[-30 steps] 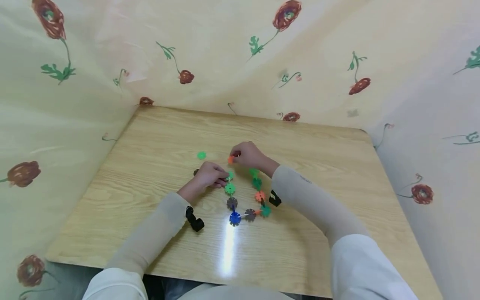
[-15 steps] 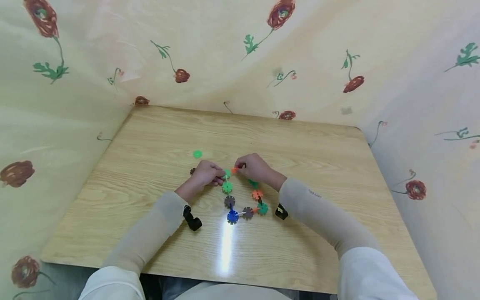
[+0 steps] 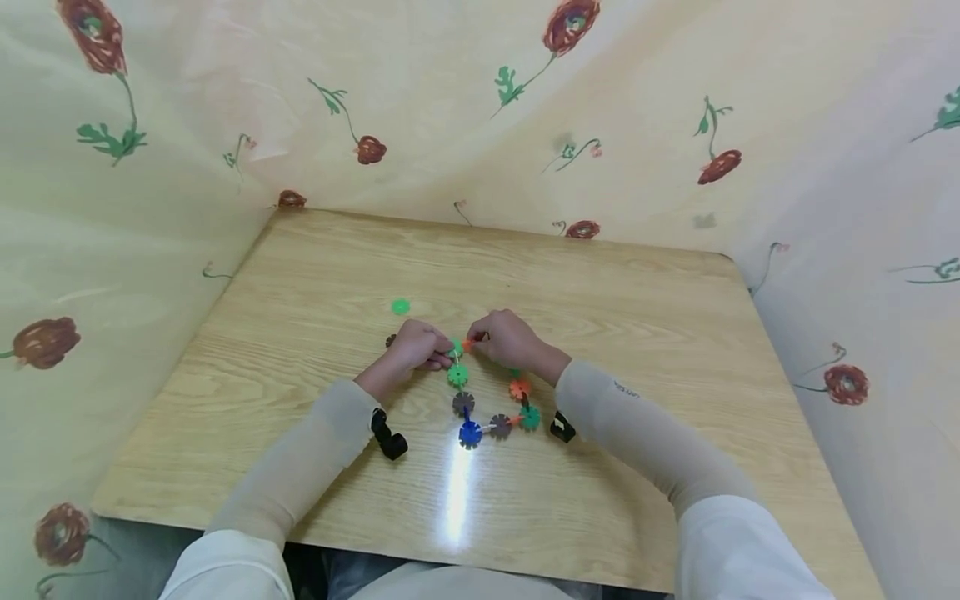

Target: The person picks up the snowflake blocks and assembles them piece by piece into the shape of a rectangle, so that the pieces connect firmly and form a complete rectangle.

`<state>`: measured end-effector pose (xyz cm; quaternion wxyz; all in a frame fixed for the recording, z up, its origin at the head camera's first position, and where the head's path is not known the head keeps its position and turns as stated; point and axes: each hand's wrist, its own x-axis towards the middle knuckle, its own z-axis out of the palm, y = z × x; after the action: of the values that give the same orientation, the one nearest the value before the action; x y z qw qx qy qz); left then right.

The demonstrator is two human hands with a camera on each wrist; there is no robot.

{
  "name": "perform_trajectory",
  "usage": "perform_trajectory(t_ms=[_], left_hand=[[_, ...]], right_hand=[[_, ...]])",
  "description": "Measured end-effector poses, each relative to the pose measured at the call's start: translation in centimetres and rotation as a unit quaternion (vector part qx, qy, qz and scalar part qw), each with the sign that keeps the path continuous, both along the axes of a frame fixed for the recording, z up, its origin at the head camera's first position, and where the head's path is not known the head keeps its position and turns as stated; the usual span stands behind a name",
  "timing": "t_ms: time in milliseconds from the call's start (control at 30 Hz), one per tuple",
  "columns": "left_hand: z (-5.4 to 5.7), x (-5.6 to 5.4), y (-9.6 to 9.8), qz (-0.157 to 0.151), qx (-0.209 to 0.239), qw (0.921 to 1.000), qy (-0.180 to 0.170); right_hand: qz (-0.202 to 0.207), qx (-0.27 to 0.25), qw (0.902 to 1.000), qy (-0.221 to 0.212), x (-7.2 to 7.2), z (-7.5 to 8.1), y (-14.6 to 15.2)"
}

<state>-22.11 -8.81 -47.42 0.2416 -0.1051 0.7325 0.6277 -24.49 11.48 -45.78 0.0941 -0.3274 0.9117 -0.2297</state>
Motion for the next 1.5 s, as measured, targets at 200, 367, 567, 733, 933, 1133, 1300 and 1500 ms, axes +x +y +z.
perform_trajectory(t_ms=[200, 367, 567, 733, 933, 1133, 1300, 1500], left_hand=[[-0.4, 0.6, -0.2, 0.012, 0.012, 0.9998, -0.005], [-0.6, 1.1, -0.3, 0.026, 0.006, 0.9996, 0.004], [-0.6, 1.1, -0.6, 0.029, -0.002, 0.9995, 0.011], [-0.6, 0.8, -1.0, 0.028, -0.002, 0.9995, 0.012], [-0.5, 0.4, -1.5, 0.026, 0.008, 0.9994, 0.022], [0.1, 0.1, -1.4, 0.005, 0.034, 0.999, 0.028], [0.1, 0.0, -1.2, -0.002, 0.037, 0.9984, 0.043], [-0.6, 0.0, -1.0, -0.009, 0.04, 0.9981, 0.047]], right_hand=[[0.041, 0.005, 0.9982, 0.044, 0.0, -0.4, -0.4], [0.09, -0.015, 0.9925, 0.081, -0.1, -0.7, -0.7], [0.137, -0.003, 0.9863, 0.092, -0.5, 0.1, -1.2], [0.124, 0.072, 0.9896, 0.006, -1.8, 2.4, -2.2], [0.097, 0.046, 0.9935, -0.036, -4.8, 3.9, -4.7], [0.122, 0.083, 0.9887, -0.028, -6.7, 3.4, -7.9], [0.132, 0.139, 0.9812, -0.022, -7.3, 2.1, -9.8], [0.145, 0.192, 0.9702, -0.027, -7.3, 1.1, -11.0]])
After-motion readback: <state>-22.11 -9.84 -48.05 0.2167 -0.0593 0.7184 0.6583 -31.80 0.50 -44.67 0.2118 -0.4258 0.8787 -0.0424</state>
